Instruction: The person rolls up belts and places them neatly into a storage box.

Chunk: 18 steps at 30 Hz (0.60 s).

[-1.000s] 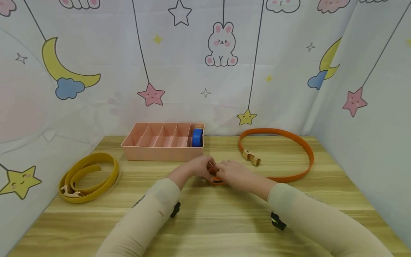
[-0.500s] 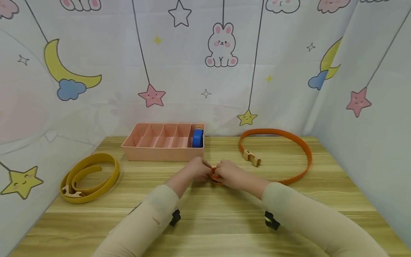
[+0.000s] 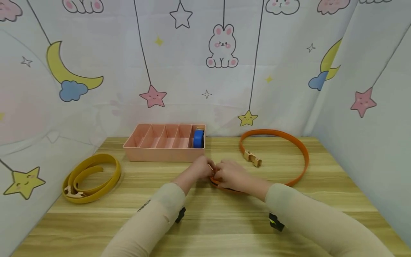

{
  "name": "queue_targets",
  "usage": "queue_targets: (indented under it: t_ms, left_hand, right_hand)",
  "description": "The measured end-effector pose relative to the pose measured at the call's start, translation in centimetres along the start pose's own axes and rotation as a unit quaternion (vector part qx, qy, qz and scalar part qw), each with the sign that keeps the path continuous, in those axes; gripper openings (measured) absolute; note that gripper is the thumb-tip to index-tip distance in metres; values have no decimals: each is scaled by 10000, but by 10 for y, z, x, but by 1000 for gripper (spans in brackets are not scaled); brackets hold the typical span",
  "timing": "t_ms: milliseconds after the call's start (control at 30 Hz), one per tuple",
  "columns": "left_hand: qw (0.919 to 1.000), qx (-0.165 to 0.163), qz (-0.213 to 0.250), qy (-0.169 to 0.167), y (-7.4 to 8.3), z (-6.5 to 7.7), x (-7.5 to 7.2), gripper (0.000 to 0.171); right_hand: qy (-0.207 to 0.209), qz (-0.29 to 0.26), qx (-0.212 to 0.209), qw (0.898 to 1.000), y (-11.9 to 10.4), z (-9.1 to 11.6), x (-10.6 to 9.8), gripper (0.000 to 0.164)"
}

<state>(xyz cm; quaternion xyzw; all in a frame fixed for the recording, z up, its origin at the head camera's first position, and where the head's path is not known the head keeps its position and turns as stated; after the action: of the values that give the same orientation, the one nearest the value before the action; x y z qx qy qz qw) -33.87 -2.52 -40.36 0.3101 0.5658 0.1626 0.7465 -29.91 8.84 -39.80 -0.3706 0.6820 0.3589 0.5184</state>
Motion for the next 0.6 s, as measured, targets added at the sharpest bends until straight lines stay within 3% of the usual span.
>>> queue_targets:
  t_ms: [200,433,600]
  left_hand:
    - [9987,116,229,-439,-1,-2,3,21]
    - [9965,433,-83,-711,6,-4,8,21]
    - [9941,588,-310,-853,10,-5,10,22]
  right_hand:
    - [-83,144,-142,9998,5,11,-2,27]
    - [-162,469,-811,9955,8,17,-8,23]
    - [147,909,-1252,9879,10,18,-8,17]
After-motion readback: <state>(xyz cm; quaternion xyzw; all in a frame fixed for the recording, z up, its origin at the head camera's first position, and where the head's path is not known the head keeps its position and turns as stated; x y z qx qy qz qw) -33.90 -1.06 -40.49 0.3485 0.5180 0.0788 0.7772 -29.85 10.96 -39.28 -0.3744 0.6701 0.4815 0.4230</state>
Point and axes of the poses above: each hand's wrist, its own z-axis away from the middle knuckle, its own x-axis out of the palm, y = z × x, the point moved 5 cm from there along -z, towards the middle knuckle, and after that the axes turned 4 degrees about -x, right-handed, at the moved point
